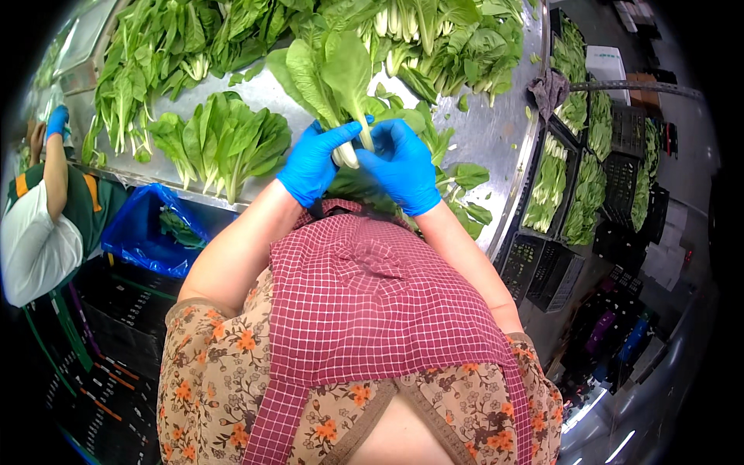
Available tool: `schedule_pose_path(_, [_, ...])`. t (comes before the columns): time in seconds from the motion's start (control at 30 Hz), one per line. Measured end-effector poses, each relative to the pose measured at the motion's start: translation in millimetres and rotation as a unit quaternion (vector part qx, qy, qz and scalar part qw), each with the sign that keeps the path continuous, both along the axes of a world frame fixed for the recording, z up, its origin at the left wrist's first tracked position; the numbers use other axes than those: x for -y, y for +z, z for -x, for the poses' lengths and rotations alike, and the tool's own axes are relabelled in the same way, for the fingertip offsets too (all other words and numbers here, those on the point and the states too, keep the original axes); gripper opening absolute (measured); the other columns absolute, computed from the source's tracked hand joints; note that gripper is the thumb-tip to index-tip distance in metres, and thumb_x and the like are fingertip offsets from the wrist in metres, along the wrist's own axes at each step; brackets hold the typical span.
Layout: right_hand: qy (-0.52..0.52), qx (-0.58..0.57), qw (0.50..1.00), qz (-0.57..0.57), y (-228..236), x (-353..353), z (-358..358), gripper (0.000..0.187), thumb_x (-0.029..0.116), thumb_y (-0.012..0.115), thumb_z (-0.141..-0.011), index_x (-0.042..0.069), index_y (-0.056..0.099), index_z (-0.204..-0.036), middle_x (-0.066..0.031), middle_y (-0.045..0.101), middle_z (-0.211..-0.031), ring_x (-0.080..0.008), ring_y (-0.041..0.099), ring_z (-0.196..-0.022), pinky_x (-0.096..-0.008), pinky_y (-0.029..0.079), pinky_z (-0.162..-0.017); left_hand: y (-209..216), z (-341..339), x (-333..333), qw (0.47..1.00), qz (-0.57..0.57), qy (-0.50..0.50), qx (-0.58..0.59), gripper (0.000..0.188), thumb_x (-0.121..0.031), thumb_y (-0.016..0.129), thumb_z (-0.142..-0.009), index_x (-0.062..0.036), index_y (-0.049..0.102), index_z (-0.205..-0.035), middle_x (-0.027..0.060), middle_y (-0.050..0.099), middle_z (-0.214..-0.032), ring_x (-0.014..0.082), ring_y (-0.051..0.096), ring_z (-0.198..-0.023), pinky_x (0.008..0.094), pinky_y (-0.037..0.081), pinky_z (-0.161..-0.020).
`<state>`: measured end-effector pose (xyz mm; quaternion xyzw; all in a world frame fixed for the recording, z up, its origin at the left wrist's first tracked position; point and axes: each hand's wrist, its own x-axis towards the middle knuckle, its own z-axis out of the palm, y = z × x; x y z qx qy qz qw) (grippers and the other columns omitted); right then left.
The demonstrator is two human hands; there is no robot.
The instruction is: The person picks up bunches of bok choy from a large pile on a metal table, removes individual leaves by hand, and places the sorted vegetables into a blue bin.
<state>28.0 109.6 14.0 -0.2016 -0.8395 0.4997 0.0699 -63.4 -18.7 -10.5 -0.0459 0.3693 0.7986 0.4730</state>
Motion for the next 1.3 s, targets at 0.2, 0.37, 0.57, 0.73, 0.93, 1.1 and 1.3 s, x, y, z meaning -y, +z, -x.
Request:
schedule_pose_path(0.2, [0.064, 0.138, 0.988, 0.039, 11, -4, 0, 0.062, 0.025, 0.076, -0.067, 0.008, 0.052, -0.121, -0.0103, 0.062, -0.088, -0.0197, 0.062, -0.076, -0.0313, 0.048, -0.065, 2, -8, 8, 0.994, -0.059, 0.047, 0.073, 0.035, -0.007, 0.057, -0.084, 0.0020, 0.051, -0.117, 0.0131, 0.060, -0.108, 0.0235, 0.060, -0.098, 0.0345, 0.049, -0.085])
schedule_pose_path(0.37, [0.048, 0.102, 0.992, 0.050, 18, 2, -4, 0.068, 0.029, 0.078, -0.066, 0.006, 0.049, -0.122, -0.0125, 0.062, -0.103, -0.0214, 0.062, -0.087, -0.0323, 0.049, -0.074, -1, -10, 9, 0.995, -0.026, 0.099, 0.018, 0.032, -0.003, 0.059, -0.082, -0.0012, 0.053, -0.113, 0.0109, 0.060, -0.106, 0.0224, 0.060, -0.093, 0.0340, 0.049, -0.083])
schedule_pose_path(0.57, [0.016, 0.013, 0.998, 0.064, 14, -11, -4, 0.052, 0.025, 0.073, -0.074, 0.005, 0.053, -0.117, -0.0107, 0.063, -0.095, -0.0182, 0.061, -0.079, -0.0306, 0.049, -0.072, -13, 7, 19, 0.981, -0.055, 0.172, 0.069, 0.034, -0.006, 0.055, -0.084, 0.0012, 0.048, -0.117, 0.0135, 0.058, -0.107, 0.0261, 0.057, -0.099, 0.0408, 0.047, -0.090])
schedule_pose_path(0.73, [-0.007, -0.005, 0.996, 0.090, -4, -33, -10, 0.031, 0.025, 0.065, -0.082, 0.003, 0.061, -0.104, -0.0059, 0.061, -0.075, -0.0108, 0.057, -0.062, -0.0257, 0.046, -0.057, -2, 10, 24, 0.967, -0.124, 0.145, 0.168, 0.041, -0.008, 0.049, -0.088, 0.0054, 0.038, -0.124, 0.0190, 0.052, -0.115, 0.0306, 0.052, -0.107, 0.0482, 0.041, -0.098])
schedule_pose_path(0.93, [0.053, 0.218, 0.957, 0.184, 37, -20, 3, 0.028, 0.026, 0.063, -0.083, 0.001, 0.062, -0.095, -0.0069, 0.060, -0.068, -0.0116, 0.055, -0.051, -0.0234, 0.044, -0.048, -9, 8, 23, 0.958, -0.149, 0.125, 0.212, 0.043, -0.004, 0.046, -0.086, 0.0049, 0.037, -0.126, 0.0211, 0.048, -0.119, 0.0317, 0.051, -0.110, 0.0453, 0.037, -0.101])
schedule_pose_path(1.1, [-0.008, 0.137, 0.919, 0.370, 10, 1, 15, 0.023, 0.023, 0.063, -0.083, 0.000, 0.060, -0.086, -0.0059, 0.059, -0.067, -0.0109, 0.053, -0.049, -0.0218, 0.042, -0.044, -16, 1, 21, 0.966, -0.184, 0.044, 0.178, 0.045, -0.006, 0.047, -0.083, 0.0044, 0.037, -0.126, 0.0201, 0.050, -0.116, 0.0316, 0.050, -0.111, 0.0417, 0.038, -0.100])
schedule_pose_path(1.3, [-0.166, 0.028, 0.887, 0.429, -15, -4, 22, 0.016, 0.015, 0.062, -0.084, 0.000, 0.059, -0.083, -0.0049, 0.059, -0.068, -0.0095, 0.051, -0.050, -0.0207, 0.041, -0.043, -19, 6, 24, 0.942, -0.222, 0.132, 0.212, 0.040, -0.009, 0.050, -0.081, 0.0033, 0.042, -0.118, 0.0184, 0.054, -0.108, 0.0284, 0.058, -0.092, 0.0480, 0.038, -0.100])
